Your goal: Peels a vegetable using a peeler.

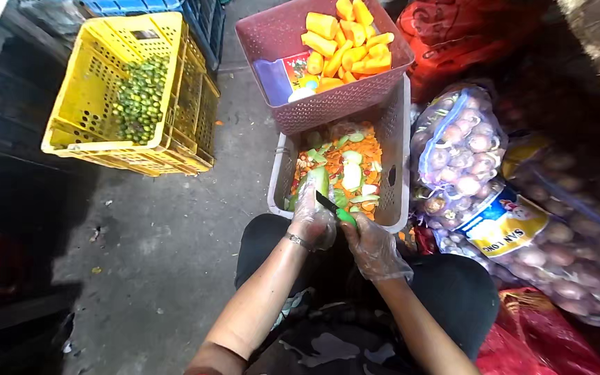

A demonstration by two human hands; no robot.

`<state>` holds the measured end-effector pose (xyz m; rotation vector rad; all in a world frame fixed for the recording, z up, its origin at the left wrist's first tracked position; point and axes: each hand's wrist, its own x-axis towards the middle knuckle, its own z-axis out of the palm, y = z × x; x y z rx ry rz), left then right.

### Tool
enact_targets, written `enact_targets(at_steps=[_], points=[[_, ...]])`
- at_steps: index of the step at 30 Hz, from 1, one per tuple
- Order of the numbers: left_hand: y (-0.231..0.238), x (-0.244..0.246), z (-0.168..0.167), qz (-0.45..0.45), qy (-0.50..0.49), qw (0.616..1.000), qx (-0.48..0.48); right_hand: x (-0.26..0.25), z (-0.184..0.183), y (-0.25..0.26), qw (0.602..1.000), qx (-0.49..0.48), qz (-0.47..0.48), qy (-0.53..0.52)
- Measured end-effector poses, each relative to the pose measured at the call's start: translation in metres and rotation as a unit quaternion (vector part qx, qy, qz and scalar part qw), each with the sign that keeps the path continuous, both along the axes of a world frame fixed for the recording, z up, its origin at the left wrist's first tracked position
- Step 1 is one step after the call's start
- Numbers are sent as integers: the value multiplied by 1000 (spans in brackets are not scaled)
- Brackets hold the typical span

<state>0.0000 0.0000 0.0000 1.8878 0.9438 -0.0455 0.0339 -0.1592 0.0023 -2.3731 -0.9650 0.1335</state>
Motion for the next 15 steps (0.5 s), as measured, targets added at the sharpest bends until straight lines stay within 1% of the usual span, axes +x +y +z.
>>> enact_targets(at_steps=[3, 5, 6, 7, 8, 9, 10, 11, 13, 15], points=[[0, -1, -5, 5, -17, 1000, -9, 5, 1, 4, 999, -17, 13, 26], [3, -3, -2, 5, -20, 1000, -11, 8, 2, 8, 999, -25, 18, 37], [3, -2, -2, 32, -39, 997, -49, 11, 1, 10, 999, -26, 14, 37], [0, -2, -2, 87, -84, 984, -131, 15, 3, 12, 998, -37, 6, 54], [-4, 1, -4, 175, -147, 938, -262, 21, 7, 15, 995, -55, -4, 80], [-8, 7, -5, 259, -192, 865, -384, 29, 12, 19, 988, -88, -9, 124], [-8, 10, -7, 294, -211, 812, -458, 38, 16, 24, 978, -122, -6, 168], [-7, 9, -10, 291, -211, 799, -482, 47, 16, 28, 969, -143, -1, 203], [-5, 8, -16, 264, -189, 827, -459, 64, 8, 33, 956, -143, 8, 257], [-4, 12, -19, 275, -174, 831, -450, 80, 6, 39, 941, -146, 20, 306]])
